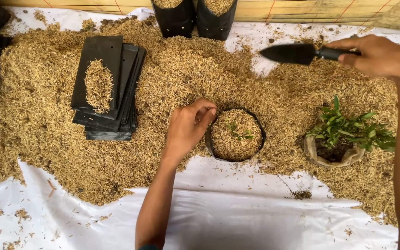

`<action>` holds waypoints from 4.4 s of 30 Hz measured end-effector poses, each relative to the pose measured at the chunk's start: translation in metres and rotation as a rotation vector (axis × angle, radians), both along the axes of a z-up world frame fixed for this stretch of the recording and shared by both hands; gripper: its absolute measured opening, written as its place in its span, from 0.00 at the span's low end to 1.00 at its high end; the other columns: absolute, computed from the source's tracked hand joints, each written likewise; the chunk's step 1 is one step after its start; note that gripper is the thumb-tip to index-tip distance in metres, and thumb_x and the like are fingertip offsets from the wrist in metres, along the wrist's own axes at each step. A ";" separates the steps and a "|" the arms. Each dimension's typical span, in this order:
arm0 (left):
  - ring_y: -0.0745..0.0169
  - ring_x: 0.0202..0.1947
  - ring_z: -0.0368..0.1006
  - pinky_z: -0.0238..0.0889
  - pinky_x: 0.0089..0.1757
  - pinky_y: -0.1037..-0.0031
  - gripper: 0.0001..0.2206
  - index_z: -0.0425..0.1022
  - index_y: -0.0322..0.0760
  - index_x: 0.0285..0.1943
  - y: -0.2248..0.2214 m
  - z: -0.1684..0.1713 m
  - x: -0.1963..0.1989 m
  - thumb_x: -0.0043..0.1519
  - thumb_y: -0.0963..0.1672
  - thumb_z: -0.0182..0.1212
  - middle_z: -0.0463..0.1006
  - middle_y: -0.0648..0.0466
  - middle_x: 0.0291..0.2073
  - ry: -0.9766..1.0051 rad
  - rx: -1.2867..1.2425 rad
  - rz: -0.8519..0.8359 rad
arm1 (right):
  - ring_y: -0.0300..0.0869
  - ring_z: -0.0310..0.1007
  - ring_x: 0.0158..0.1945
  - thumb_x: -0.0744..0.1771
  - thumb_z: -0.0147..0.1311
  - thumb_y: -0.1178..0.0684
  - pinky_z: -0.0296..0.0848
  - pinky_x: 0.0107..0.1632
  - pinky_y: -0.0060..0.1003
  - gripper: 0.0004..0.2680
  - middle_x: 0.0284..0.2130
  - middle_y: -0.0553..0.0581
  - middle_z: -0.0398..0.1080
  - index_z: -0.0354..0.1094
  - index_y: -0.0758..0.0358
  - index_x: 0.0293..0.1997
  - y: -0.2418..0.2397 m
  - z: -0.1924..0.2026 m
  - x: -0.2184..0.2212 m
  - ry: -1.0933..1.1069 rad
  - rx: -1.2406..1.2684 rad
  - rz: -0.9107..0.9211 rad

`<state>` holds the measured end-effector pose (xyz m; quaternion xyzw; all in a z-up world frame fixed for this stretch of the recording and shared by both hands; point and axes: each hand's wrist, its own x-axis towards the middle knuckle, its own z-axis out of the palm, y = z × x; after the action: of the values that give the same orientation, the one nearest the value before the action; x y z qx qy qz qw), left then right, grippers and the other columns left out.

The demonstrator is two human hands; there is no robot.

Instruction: Filling plastic nursery bags with organic material and transplanting seedlings into them.

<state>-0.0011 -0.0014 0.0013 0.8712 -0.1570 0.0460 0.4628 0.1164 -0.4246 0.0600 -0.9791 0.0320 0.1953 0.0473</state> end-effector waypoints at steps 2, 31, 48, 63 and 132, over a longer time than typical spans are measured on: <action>0.71 0.10 0.66 0.57 0.12 0.85 0.07 0.81 0.32 0.43 0.001 -0.003 0.001 0.59 0.35 0.62 0.80 0.51 0.19 -0.023 -0.008 -0.013 | 0.49 0.61 0.20 0.73 0.43 0.55 0.61 0.24 0.40 0.17 0.28 0.66 0.71 0.59 0.45 0.73 -0.002 -0.012 0.007 -0.010 0.011 -0.055; 0.73 0.13 0.65 0.57 0.15 0.87 0.07 0.82 0.32 0.43 0.002 0.004 -0.002 0.58 0.35 0.62 0.84 0.49 0.30 -0.059 -0.033 -0.006 | 0.47 0.73 0.28 0.71 0.35 0.64 0.81 0.29 0.37 0.20 0.53 0.68 0.62 0.54 0.52 0.74 0.167 0.052 -0.133 -0.069 -0.147 0.003; 0.47 0.33 0.80 0.78 0.34 0.66 0.08 0.78 0.28 0.46 0.010 0.014 -0.009 0.62 0.33 0.56 0.81 0.40 0.33 0.017 -0.331 -0.052 | 0.60 0.74 0.48 0.67 0.54 0.55 0.83 0.35 0.51 0.19 0.51 0.72 0.64 0.60 0.70 0.65 0.162 -0.023 -0.178 -0.323 0.083 -0.043; 0.18 0.71 0.39 0.40 0.65 0.35 0.57 0.32 0.29 0.77 0.011 0.025 -0.062 0.45 0.39 0.78 0.42 0.23 0.71 0.478 -0.064 -0.307 | 0.67 0.53 0.68 0.59 0.70 0.50 0.61 0.66 0.61 0.38 0.63 0.80 0.52 0.43 0.75 0.70 0.202 -0.062 -0.217 -0.157 0.545 -0.096; 0.51 0.73 0.43 0.38 0.66 0.45 0.26 0.51 0.49 0.71 -0.086 -0.155 -0.045 0.69 0.56 0.50 0.46 0.50 0.74 -0.566 0.377 -0.438 | 0.62 0.59 0.67 0.52 0.82 0.40 0.59 0.69 0.65 0.52 0.62 0.69 0.53 0.29 0.61 0.70 0.177 -0.177 0.185 -1.217 0.848 -0.304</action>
<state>-0.0458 -0.0873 -0.1541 0.8397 -0.4660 0.1549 0.2320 0.3016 -0.2478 -0.1170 -0.7969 0.0572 -0.3925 0.4556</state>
